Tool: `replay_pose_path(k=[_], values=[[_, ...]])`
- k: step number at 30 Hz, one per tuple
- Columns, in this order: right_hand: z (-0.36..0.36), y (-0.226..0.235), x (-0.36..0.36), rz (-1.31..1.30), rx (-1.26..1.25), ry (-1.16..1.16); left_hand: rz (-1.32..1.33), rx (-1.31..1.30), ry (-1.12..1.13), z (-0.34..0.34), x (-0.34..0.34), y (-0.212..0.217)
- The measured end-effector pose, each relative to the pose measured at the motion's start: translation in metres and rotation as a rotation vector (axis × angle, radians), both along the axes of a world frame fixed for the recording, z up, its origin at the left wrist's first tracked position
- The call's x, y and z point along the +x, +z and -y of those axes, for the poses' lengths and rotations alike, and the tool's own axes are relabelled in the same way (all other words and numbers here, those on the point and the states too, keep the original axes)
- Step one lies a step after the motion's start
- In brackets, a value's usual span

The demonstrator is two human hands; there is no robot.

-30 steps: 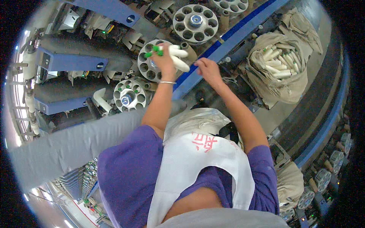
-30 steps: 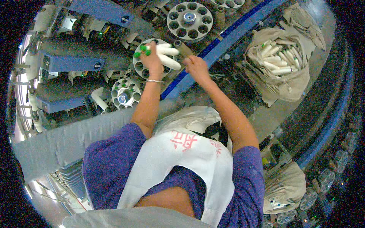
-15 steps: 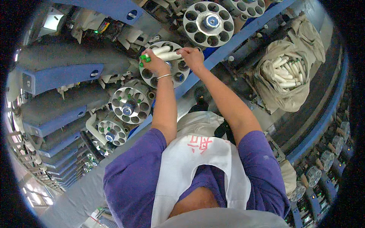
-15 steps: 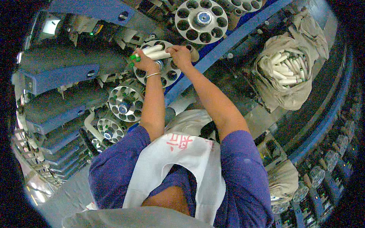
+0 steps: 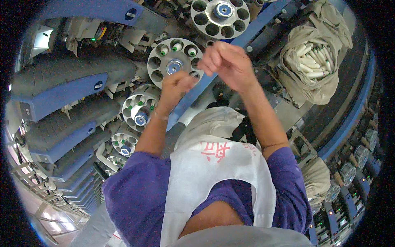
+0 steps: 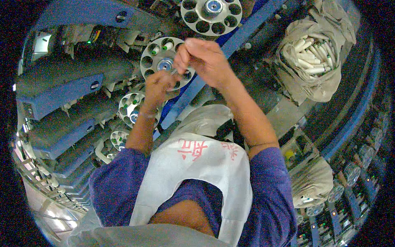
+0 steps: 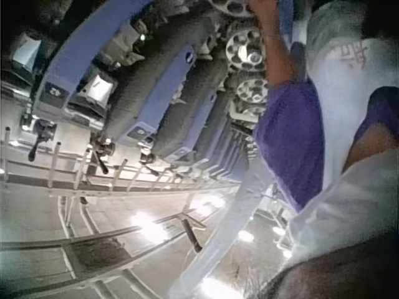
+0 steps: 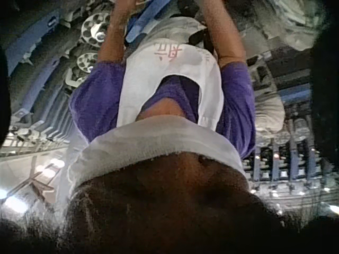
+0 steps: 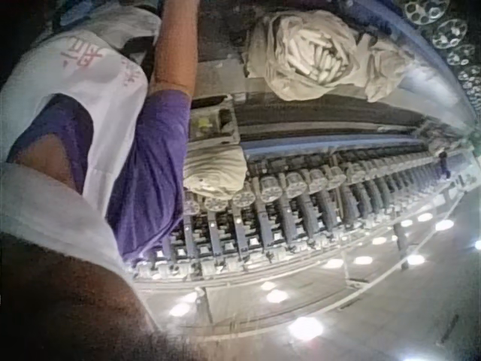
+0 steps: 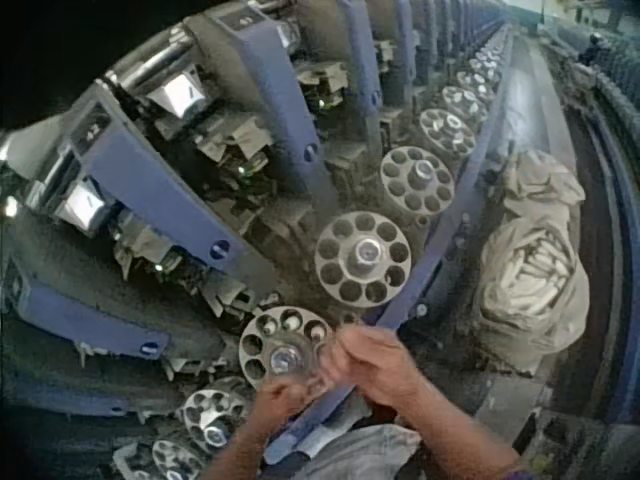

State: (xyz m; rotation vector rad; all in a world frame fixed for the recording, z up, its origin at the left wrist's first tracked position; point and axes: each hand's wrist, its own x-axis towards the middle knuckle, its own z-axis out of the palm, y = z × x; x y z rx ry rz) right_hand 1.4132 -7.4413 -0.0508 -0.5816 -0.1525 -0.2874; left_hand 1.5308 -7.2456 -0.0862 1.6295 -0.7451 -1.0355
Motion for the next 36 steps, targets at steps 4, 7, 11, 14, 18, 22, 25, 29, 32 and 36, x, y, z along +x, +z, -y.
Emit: replay_pose_path(k=[4, 7, 11, 14, 18, 22, 25, 29, 32, 36], values=[[0.008, 0.006, -0.052, -0.317, -0.82, -0.367, -0.139, -0.148, 0.673, -0.037, -0.002, -0.024], [0.01, -0.014, -0.079, -0.701, -0.64, -0.408, 0.369, 0.119, 0.737, -0.035, 0.021, -0.073], [0.01, -0.053, -0.113, -0.904, -0.576, -0.452, 1.01, 0.3, 0.477, -0.022, 0.038, -0.111], [0.002, -0.082, -0.147, -1.051, -0.775, -0.474, 1.099, 0.118, 0.394, -0.016, 0.04, -0.095], [-0.011, -0.118, -0.197, -1.332, -1.091, -0.477, 1.161, -0.036, 0.293, 0.023, 0.045, -0.057], [-0.015, -0.138, -0.233, -1.345, -1.197, -0.331, 0.895, -0.092, 0.01, 0.109, 0.002, -0.047], [-0.014, -0.143, -0.254, -1.47, -1.192, -0.287, 0.734, -0.209, -0.391, 0.186, -0.055, -0.051], [0.014, -0.147, -0.288, -1.475, -1.067, -0.259, 0.606, -0.337, -0.935, 0.249, -0.156, -0.059], [0.076, -0.156, -0.316, -1.514, -1.019, -0.295, 0.63, -0.22, -1.24, 0.286, -0.21, -0.065], [0.202, -0.178, -0.346, -1.666, -1.01, -0.648, 0.566, -0.109, -1.158, 0.356, -0.254, -0.096]])
